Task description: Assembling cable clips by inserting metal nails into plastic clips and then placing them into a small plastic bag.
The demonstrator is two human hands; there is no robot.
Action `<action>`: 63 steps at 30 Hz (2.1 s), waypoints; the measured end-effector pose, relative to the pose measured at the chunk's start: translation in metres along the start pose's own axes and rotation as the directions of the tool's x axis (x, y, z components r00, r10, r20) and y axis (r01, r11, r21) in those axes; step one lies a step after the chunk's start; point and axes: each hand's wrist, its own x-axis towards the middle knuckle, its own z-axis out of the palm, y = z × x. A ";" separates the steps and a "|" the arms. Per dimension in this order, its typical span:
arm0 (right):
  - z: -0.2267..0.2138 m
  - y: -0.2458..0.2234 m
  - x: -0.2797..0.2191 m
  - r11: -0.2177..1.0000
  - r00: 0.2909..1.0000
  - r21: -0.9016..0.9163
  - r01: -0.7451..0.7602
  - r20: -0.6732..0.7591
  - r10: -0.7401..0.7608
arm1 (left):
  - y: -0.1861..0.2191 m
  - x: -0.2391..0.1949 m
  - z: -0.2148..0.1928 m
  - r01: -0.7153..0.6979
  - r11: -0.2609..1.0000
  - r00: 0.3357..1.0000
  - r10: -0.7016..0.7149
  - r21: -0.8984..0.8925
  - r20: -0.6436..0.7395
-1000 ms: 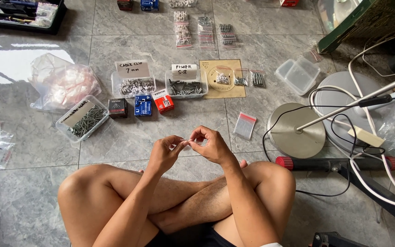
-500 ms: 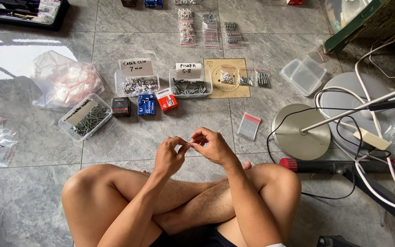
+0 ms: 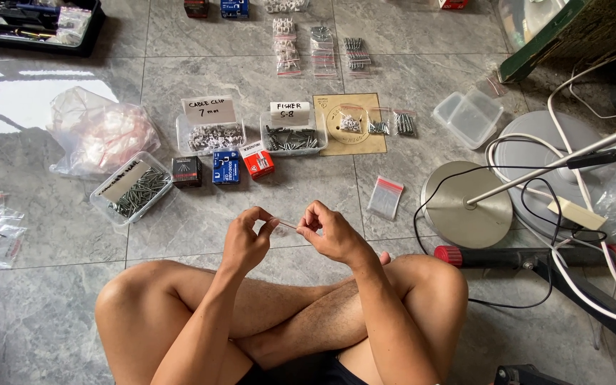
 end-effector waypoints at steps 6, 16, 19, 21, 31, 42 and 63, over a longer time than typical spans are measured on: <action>-0.003 0.000 -0.002 0.994 0.993 -0.108 -0.036 0.104 0.047 | -0.008 0.000 0.004 -0.045 0.999 0.998 0.045 0.008 0.040; 0.001 -0.008 -0.004 0.976 0.983 -0.214 0.052 0.181 -0.013 | -0.004 -0.007 0.012 -0.069 0.997 0.982 0.060 0.044 0.177; 0.004 -0.003 -0.002 0.979 0.988 -0.188 0.078 0.142 -0.051 | -0.004 -0.008 0.011 -0.066 0.997 0.985 0.061 0.028 0.159; 0.004 0.001 -0.001 0.976 0.991 -0.191 0.109 0.102 -0.091 | -0.003 -0.007 0.006 -0.058 0.998 0.991 0.056 0.016 0.124; -0.004 0.016 -0.010 0.982 0.983 -0.045 0.184 0.003 -0.184 | 0.005 -0.016 -0.001 0.048 0.995 0.995 -0.040 -0.088 0.093; -0.020 0.039 -0.020 0.954 0.989 0.284 0.094 -0.136 -0.057 | 0.014 -0.029 0.025 -0.008 0.899 0.992 0.063 -0.438 0.111; -0.020 0.055 0.008 0.919 0.922 0.377 -0.112 -0.306 0.238 | -0.037 0.006 0.097 0.249 0.908 0.948 -0.159 -0.338 0.274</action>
